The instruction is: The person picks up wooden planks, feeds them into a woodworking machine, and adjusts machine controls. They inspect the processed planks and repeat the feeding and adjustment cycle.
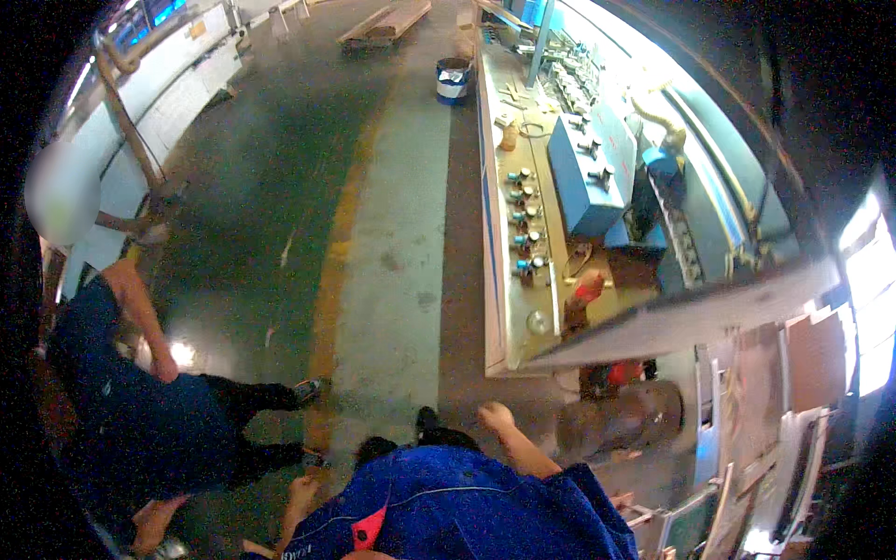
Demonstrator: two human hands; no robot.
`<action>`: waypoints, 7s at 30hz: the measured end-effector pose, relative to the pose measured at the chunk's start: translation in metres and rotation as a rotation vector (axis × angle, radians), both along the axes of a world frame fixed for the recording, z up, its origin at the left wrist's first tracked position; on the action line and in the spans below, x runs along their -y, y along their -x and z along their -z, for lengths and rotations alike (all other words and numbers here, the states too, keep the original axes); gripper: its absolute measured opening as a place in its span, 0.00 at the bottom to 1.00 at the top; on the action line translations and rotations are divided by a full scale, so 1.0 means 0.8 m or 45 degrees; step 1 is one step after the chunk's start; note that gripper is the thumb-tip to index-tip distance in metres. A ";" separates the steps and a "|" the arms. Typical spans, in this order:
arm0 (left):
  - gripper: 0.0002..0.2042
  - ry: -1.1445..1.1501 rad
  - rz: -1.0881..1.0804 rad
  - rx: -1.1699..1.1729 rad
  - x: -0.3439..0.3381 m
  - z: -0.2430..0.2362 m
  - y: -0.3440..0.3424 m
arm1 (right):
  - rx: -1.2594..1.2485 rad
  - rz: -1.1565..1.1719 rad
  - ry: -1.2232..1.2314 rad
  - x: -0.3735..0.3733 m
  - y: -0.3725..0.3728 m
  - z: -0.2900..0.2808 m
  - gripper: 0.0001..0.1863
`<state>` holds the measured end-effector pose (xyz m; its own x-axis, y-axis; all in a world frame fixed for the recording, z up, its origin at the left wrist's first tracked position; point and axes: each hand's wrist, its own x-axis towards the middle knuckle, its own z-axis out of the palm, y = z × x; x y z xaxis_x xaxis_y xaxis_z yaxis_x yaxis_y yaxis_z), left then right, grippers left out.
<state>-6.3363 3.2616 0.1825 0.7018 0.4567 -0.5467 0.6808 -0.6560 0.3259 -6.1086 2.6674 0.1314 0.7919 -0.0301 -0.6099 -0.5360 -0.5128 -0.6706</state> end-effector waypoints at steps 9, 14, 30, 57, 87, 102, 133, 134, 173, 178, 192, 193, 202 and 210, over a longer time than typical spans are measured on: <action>0.16 0.147 0.350 -0.207 -0.022 0.080 -0.387 | 0.486 -0.035 0.035 -0.124 -0.545 -0.128 0.18; 0.15 0.055 0.754 -0.226 -0.096 0.065 -0.679 | 0.396 -0.153 0.306 -0.086 -0.614 -0.030 0.22; 0.09 -0.032 0.697 0.440 -0.100 -0.125 -1.633 | -0.050 0.637 -0.238 -0.094 -0.865 0.134 0.12; 0.23 -0.009 1.367 0.316 0.444 -0.177 -2.761 | 0.220 1.592 0.356 0.165 -1.857 -0.091 0.12; 0.26 1.868 1.952 1.171 1.492 -0.416 -2.659 | 0.890 1.358 1.491 1.129 -2.202 -0.160 0.11; 0.18 1.902 1.842 0.913 1.486 -0.430 -2.661 | 0.966 1.424 1.434 1.128 -2.221 -0.152 0.11; 0.20 1.862 2.022 0.862 1.486 -0.432 -2.673 | 0.917 1.772 1.250 1.123 -2.227 -0.155 0.07; 0.21 1.869 2.043 0.844 1.486 -0.432 -2.676 | 0.893 1.778 1.201 1.124 -2.226 -0.155 0.07; 0.16 1.828 1.857 0.979 1.485 -0.428 -2.666 | 0.812 1.724 1.269 1.130 -2.223 -0.144 0.06; 0.14 1.849 1.766 1.038 1.489 -0.424 -2.660 | 0.877 1.719 1.443 1.130 -2.221 -0.139 0.07; 0.10 1.738 1.689 1.185 1.491 -0.420 -2.649 | 0.842 1.258 1.466 1.140 -2.200 -0.147 0.15; 0.11 1.716 1.743 1.125 1.484 -0.422 -2.655 | 0.854 1.279 1.446 1.141 -2.198 -0.143 0.15; 0.13 1.746 1.958 0.801 1.465 -0.436 -2.681 | 0.757 1.386 1.452 1.138 -2.210 -0.143 0.04; 0.27 1.754 1.849 1.210 1.485 -0.414 -2.651 | 0.707 1.322 1.594 1.134 -2.226 -0.136 0.07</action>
<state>-4.2154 2.0739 0.5136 0.2773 -0.7255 0.6299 -0.5109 0.4439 0.7362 -4.3276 1.7604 0.2400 0.2260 -0.8347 0.5022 -0.8166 -0.4434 -0.3695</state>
